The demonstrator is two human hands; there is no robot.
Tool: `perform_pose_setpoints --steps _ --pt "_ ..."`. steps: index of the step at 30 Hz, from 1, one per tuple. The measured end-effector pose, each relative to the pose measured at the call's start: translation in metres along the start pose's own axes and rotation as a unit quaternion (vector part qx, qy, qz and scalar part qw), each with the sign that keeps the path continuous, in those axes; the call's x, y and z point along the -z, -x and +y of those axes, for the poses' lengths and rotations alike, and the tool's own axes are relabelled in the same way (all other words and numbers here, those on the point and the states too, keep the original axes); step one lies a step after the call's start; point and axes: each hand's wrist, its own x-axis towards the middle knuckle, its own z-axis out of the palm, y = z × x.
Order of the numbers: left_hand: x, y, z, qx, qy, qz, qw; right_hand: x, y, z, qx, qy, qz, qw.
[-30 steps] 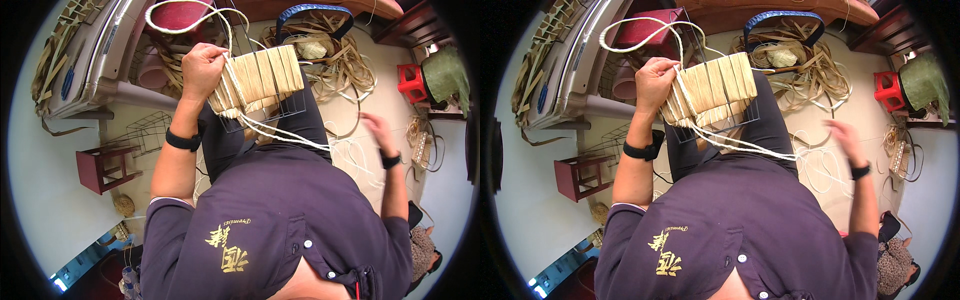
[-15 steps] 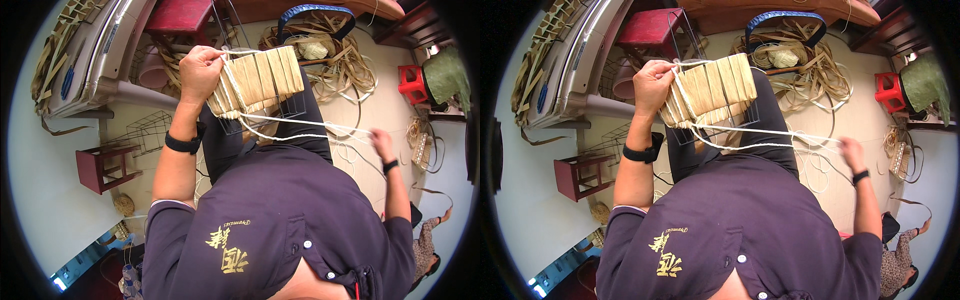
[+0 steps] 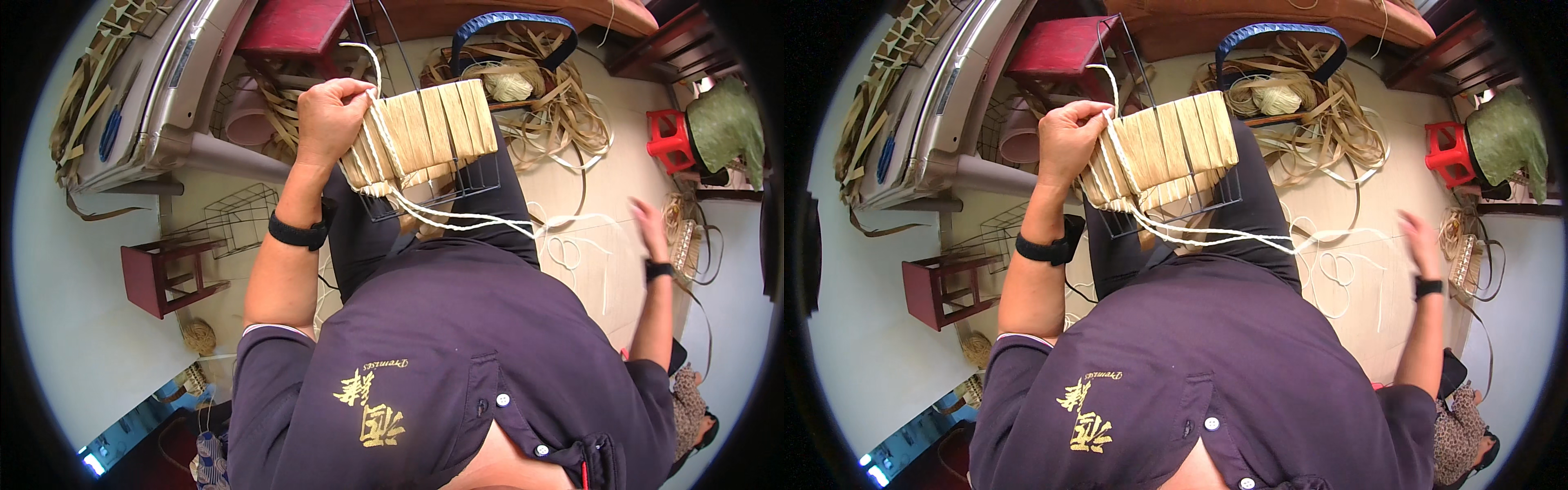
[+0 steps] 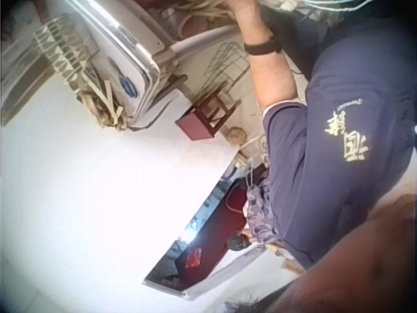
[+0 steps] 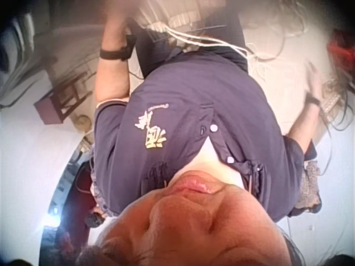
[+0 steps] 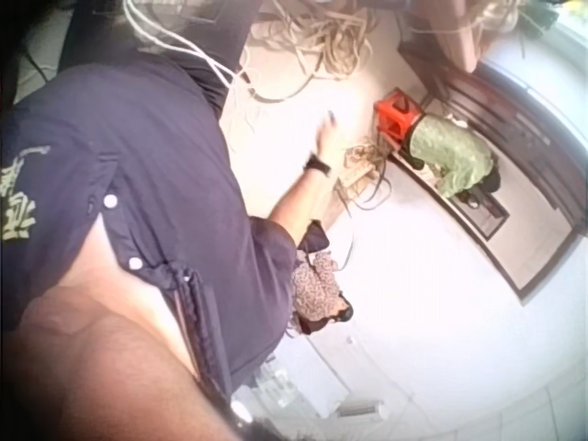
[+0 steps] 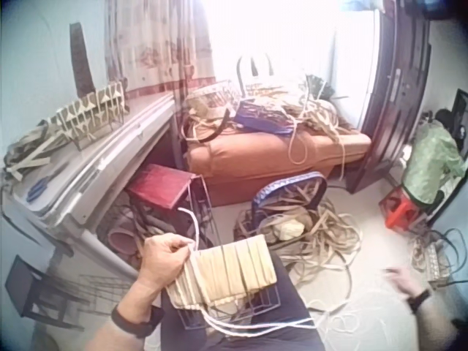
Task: The person weaves a basket by threading long white strips through a wooden and metal frame by hand.
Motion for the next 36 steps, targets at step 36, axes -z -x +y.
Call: perform_pose_setpoints --steps 36 --pt "-0.005 -0.005 -0.011 0.009 0.117 -0.03 0.993 -0.119 -0.009 -0.455 0.188 -0.407 -0.405 0.797"
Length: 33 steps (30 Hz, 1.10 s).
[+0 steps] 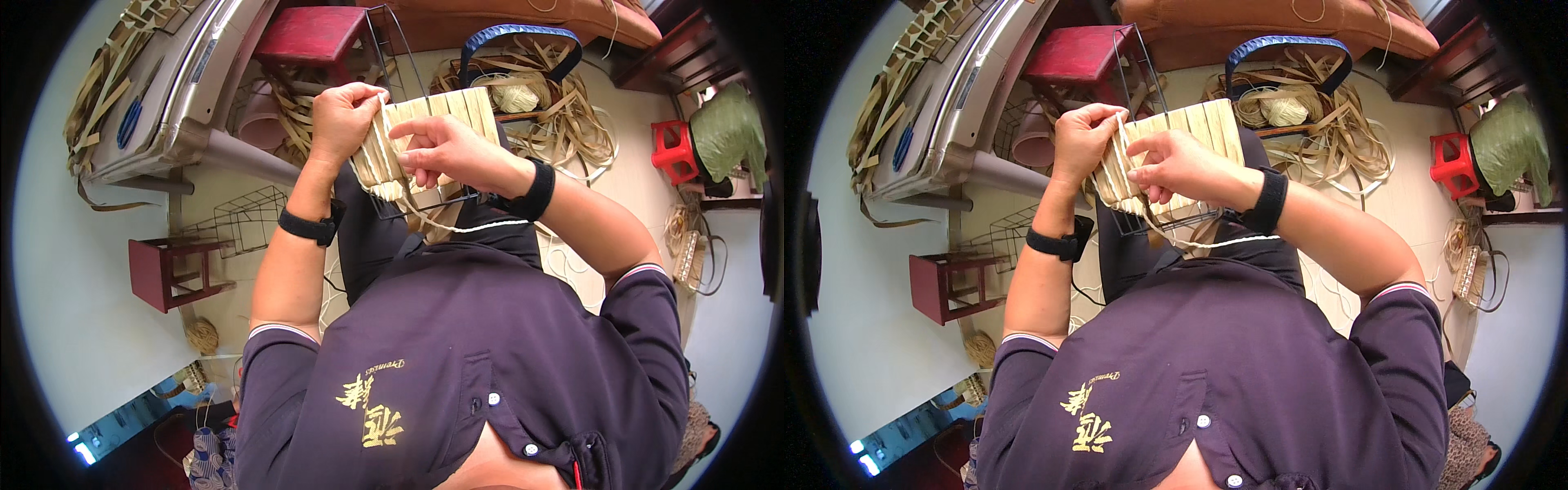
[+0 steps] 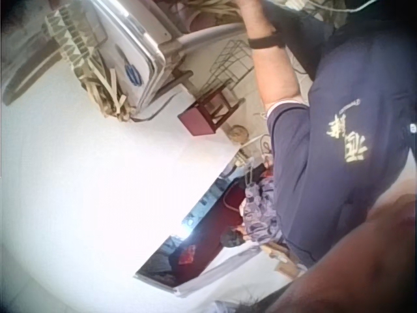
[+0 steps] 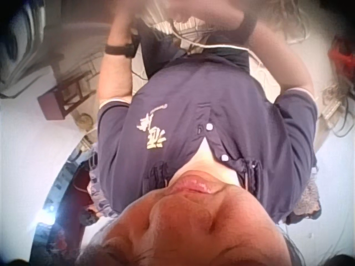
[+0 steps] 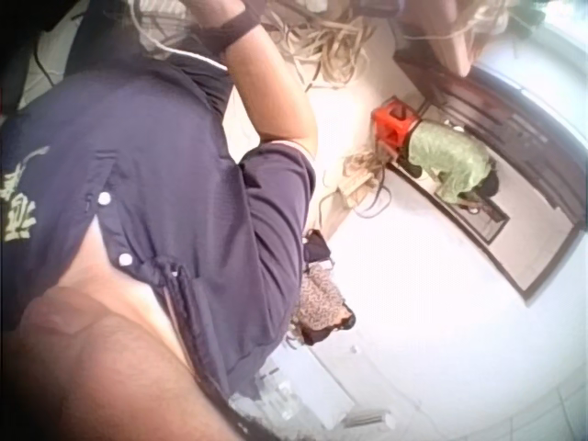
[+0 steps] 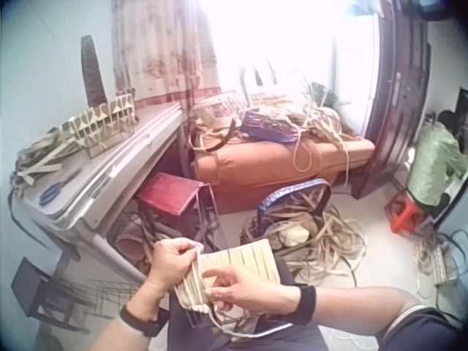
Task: The person weaves a basket by threading long white strips through a wooden and metal frame by hand.
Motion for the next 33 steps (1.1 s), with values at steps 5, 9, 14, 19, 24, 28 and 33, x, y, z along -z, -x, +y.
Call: perform_pose_setpoints --steps 5,9,14,19,24,28,33 --pt "-0.002 0.001 0.004 -0.007 -0.009 0.001 1.0 0.003 -0.001 0.001 -0.087 -0.06 -0.026 0.994" --pt "0.0 0.003 0.004 -0.015 -0.042 0.002 0.999 0.012 0.037 -0.005 0.014 0.165 -0.046 0.985" --pt "-0.012 0.009 0.015 -0.082 -0.069 -0.013 0.994 0.044 0.094 0.012 0.101 -0.211 -0.074 0.969" --pt "-0.006 0.006 0.005 -0.123 -0.103 -0.008 0.987 0.083 0.139 -0.006 -0.043 -0.182 -0.145 0.972" --pt "-0.002 0.004 0.005 -0.064 -0.092 -0.009 0.994 0.115 0.168 -0.049 0.319 -0.127 0.061 0.937" --pt "0.0 0.003 -0.001 -0.065 -0.091 0.001 0.994 0.155 0.256 -0.121 0.064 0.147 0.062 0.985" --pt "0.001 0.002 0.009 -0.08 -0.125 -0.005 0.989 0.354 0.386 -0.13 -0.034 0.456 0.424 0.782"
